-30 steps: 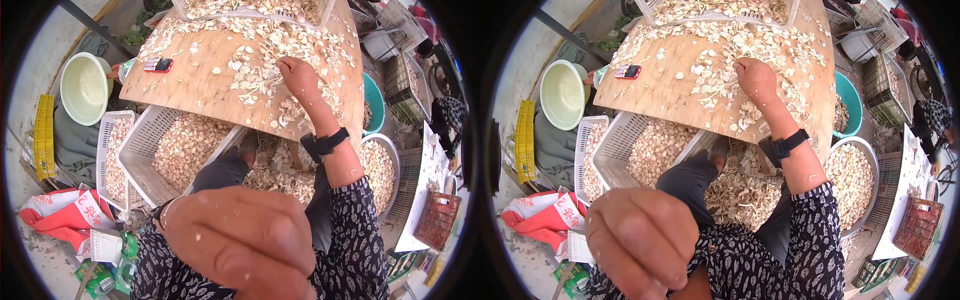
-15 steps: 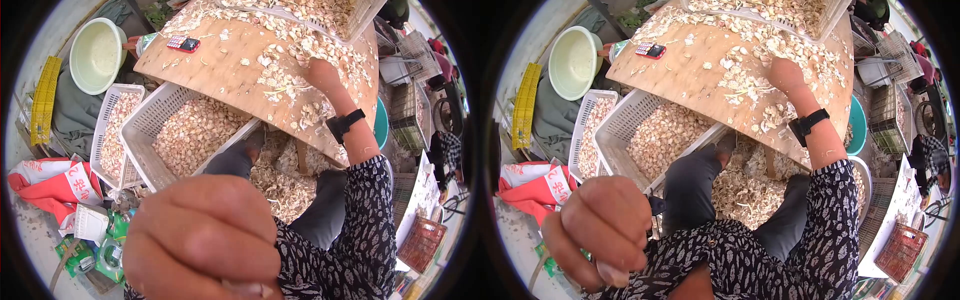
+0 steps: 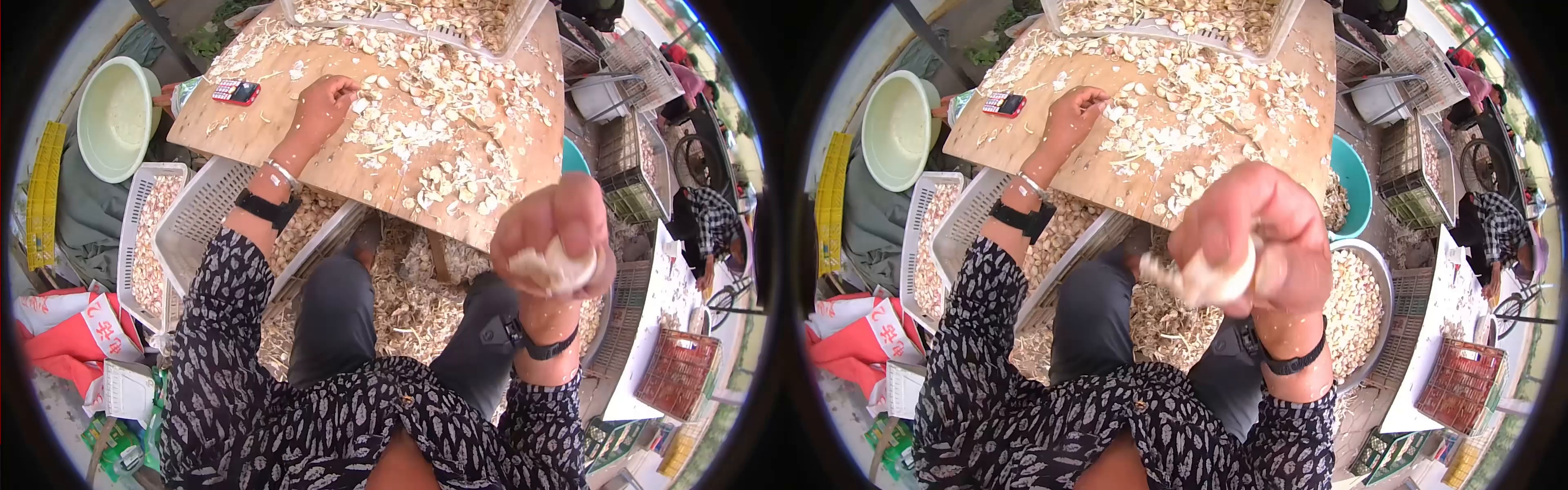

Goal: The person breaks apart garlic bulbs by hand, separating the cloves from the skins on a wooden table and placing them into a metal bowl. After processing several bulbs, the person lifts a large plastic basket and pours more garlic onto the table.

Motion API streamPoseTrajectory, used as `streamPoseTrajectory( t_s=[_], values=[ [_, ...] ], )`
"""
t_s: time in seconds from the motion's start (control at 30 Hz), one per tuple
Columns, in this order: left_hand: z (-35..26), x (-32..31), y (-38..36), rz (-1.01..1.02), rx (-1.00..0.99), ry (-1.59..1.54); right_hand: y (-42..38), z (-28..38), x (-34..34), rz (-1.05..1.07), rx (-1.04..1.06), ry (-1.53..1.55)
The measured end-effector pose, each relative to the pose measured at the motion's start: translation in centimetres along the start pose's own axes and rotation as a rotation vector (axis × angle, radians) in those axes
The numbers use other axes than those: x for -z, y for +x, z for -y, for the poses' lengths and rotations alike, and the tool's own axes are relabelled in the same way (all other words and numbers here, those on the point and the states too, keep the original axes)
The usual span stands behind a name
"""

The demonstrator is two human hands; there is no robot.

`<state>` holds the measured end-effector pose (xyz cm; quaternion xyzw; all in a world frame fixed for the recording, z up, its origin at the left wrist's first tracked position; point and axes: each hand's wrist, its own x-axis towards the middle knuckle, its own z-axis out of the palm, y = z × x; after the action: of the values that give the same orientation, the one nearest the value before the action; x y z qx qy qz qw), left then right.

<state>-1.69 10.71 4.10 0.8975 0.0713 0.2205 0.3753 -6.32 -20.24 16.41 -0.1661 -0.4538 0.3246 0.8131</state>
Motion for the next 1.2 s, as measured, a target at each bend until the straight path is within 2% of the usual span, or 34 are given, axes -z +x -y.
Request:
streamPoseTrajectory(
  t_s=[0.03, 0.07, 0.1, 0.13, 0.17, 0.23, 0.3, 0.33, 0.37, 0.43, 0.47, 0.53, 0.57, 0.63, 0.67, 0.7, 0.73, 0.77, 0.8, 0.83, 0.87, 0.9, 0.93, 0.97, 1.0, 1.03, 1.1, 1.2],
  values=[
    [0.6, -0.6, 1.2, -0.014, -0.073, 0.048, 2.8, 0.4, 0.0, 0.529, -0.133, 0.287],
    [1.2, -1.1, 2.2, 0.022, -0.087, 0.06, 4.0, 0.1, -1.9, 0.595, -0.024, 0.291],
    [1.9, -1.4, 2.9, 0.005, -0.068, 0.075, 3.1, -0.2, -4.7, 0.328, 0.036, 0.245],
    [2.6, -2.0, 3.2, 0.046, -0.184, 0.194, 2.0, -0.2, -6.4, 0.049, 0.09, 0.188],
    [2.7, -2.4, 3.4, 0.093, -0.307, 0.313, 2.0, -0.1, -6.5, 0.051, 0.084, 0.2],
    [2.8, -3.3, 3.6, 0.162, -0.254, 0.317, 2.1, 0.1, -6.8, 0.094, 0.078, 0.21],
    [2.8, -3.9, 4.3, 0.224, -0.335, 0.518, 2.2, 0.2, -7.0, 0.132, 0.081, 0.216],
    [2.8, -4.1, 4.3, 0.17, -0.447, 0.547, 2.3, 0.3, -7.1, 0.15, 0.084, 0.217],
    [2.7, -4.5, 4.2, 0.176, -0.447, 0.545, 2.3, 0.3, -7.2, 0.162, 0.09, 0.212],
    [1.5, -4.4, 4.5, 0.137, -0.318, 0.283, 2.5, 0.4, -7.3, 0.201, 0.109, 0.197],
    [0.8, -4.0, 4.5, 0.13, -0.326, 0.293, 2.6, 0.5, -7.4, 0.232, 0.119, 0.192],
    [-1.2, -3.3, 3.4, 0.111, 0.12, -0.547, 2.8, 0.6, -7.5, 0.294, 0.132, 0.179],
    [-2.1, -2.4, 2.6, 0.098, 0.107, -0.542, 2.9, 0.7, -7.7, 0.33, 0.136, 0.172],
    [-3.9, -0.3, 0.1, 0.15, 0.181, -1.229, 3.0, 0.8, -8.0, 0.4, 0.137, 0.163],
    [-4.8, 1.0, -1.3, 0.133, 0.164, -1.225, 3.5, 0.8, -8.4, 0.44, 0.136, 0.16],
    [-5.6, 2.4, -2.9, 0.136, 0.176, -1.389, 3.3, -0.2, -9.9, 0.465, 0.128, 0.166],
    [-6.5, 3.8, -4.7, 0.14, 0.187, -1.552, 3.5, -1.7, -12.3, 0.344, 0.307, 0.076],
    [-7.4, 5.5, -6.4, 0.112, 0.17, -1.544, 3.6, -2.9, -14.1, 0.221, 0.484, -0.004],
    [-8.2, 7.5, -8.5, 0.062, 0.164, -1.527, 3.9, -3.1, -14.6, 0.244, 0.475, 0.023],
    [-8.7, 9.2, -10.6, 0.007, 0.156, -1.51, 4.4, -3.0, -14.6, 0.343, 0.324, 0.124],
    [-8.8, 11.1, -12.7, -0.074, 0.069, -1.338, 4.7, -3.2, -14.7, 0.443, 0.174, 0.21],
    [-9.4, 13.1, -14.8, -0.102, 0.062, -1.33, 4.3, -3.8, -15.7, 0.303, 0.194, 0.06],
    [-10.2, 15.1, -17.3, -0.221, -0.055, -0.995, 4.1, -5.2, -15.8, 0.151, 0.181, -0.026],
    [-10.6, 17.0, -19.5, -0.327, -0.14, -0.653, 4.4, -8.0, -15.3, -0.156, 0.323, -0.302],
    [-10.1, 18.6, -20.8, -0.411, -0.291, -0.298, 5.4, -10.3, -13.3, -0.294, 0.101, -0.487],
    [-10.5, 20.0, -22.1, -0.428, -0.274, -0.287, 6.4, -12.5, -12.5, -0.34, -0.231, -0.759],
    [-12.1, 22.1, -24.5, -0.403, -0.403, 0.115, 6.1, -16.2, -10.7, -0.509, -0.564, -0.686],
    [-11.5, 21.6, -26.4, -0.372, -0.478, 0.209, 3.8, -18.6, -13.3, -0.325, -0.566, -0.441]
  ],
)
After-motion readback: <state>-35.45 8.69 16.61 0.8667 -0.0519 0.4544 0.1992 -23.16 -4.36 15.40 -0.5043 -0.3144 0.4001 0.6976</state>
